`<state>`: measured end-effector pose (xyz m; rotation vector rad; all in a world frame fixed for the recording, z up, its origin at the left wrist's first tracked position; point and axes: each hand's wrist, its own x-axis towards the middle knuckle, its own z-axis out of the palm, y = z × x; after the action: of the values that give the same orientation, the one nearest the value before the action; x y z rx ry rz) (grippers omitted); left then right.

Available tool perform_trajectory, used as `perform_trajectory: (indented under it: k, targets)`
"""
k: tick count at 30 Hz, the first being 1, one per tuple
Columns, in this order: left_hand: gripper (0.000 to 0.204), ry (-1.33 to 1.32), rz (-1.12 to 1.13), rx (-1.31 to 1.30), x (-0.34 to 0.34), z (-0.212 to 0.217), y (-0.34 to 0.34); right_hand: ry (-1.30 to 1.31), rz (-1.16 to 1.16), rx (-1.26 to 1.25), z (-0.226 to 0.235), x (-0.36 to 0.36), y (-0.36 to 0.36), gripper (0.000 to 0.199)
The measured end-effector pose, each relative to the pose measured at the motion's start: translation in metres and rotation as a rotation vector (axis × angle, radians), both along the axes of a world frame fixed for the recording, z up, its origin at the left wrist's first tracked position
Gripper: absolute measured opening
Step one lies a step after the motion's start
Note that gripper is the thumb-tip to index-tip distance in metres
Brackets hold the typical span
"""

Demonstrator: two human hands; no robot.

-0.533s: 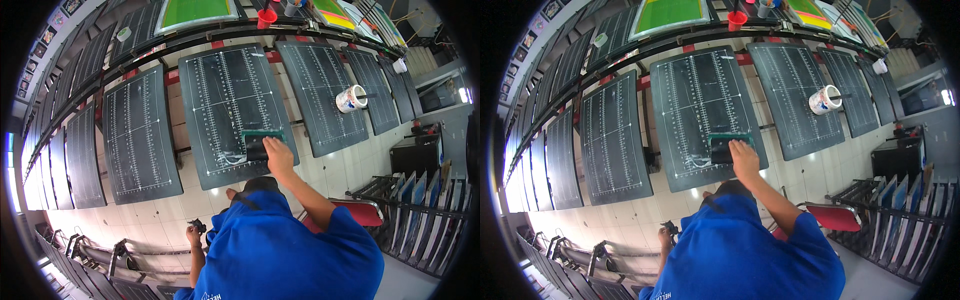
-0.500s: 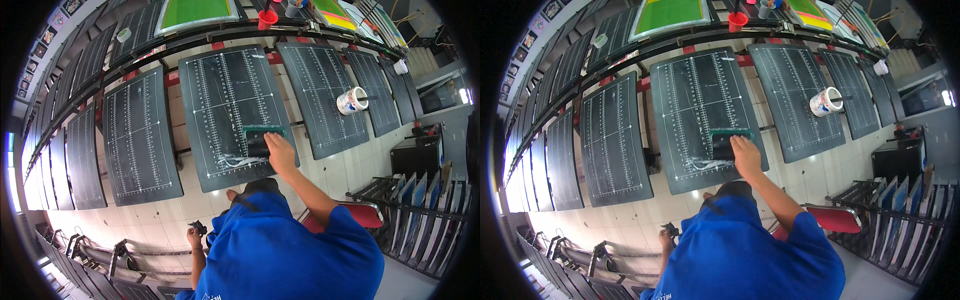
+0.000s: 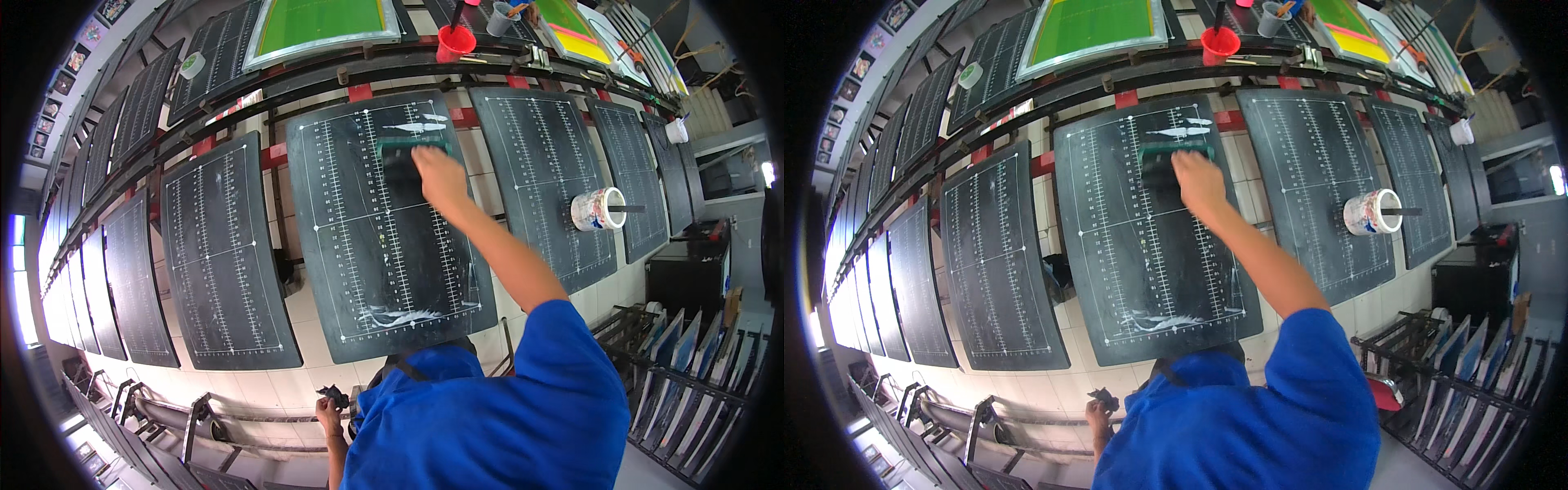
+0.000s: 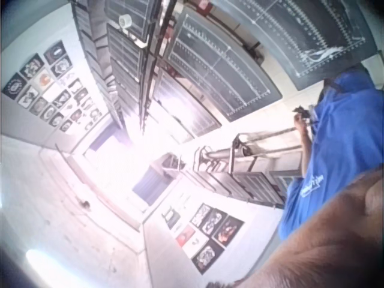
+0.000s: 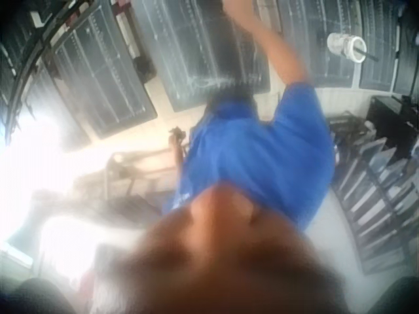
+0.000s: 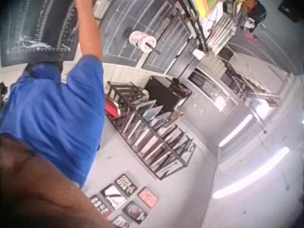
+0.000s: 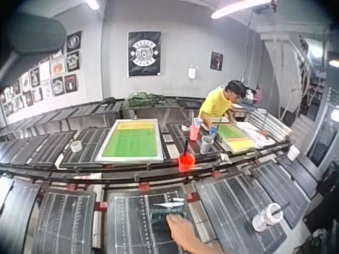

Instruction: The person uses a squeegee to spread white ink across a screen printing frame, repeatedly wiping the squeegee with a cloth. They also handle a bucket of ink and a water jug, moving them around the workspace.

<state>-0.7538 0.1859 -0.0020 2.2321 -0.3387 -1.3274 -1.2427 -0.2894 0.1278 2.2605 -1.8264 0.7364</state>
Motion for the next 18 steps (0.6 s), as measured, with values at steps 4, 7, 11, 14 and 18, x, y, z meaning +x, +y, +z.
perform_trajectory:
  k: [4, 7, 11, 14, 18]
  targets:
    - [0.012, 0.033, 0.083, -0.064, -0.025, 0.001, -0.022, 0.006, 0.168, 0.178, 0.029, 0.005, 0.025, 0.035]
    - [0.012, 0.019, 0.043, -0.081, -0.036, 0.002, -0.027, 0.014, 0.177, 0.09, 0.041, -0.014, -0.033, 0.029]
    - [0.013, -0.012, 0.017, -0.08, -0.036, 0.0, -0.024, 0.145, 0.148, 0.093, 0.03, -0.054, -0.134, 0.035]
    - [0.011, -0.027, 0.03, -0.051, -0.036, 0.003, -0.015, 0.161, 0.129, 0.178, 0.024, -0.072, -0.155, 0.043]
    - [0.011, -0.017, 0.054, -0.048, -0.027, -0.007, 0.003, 0.153, 0.109, 0.205, 0.025, -0.071, -0.131, 0.045]
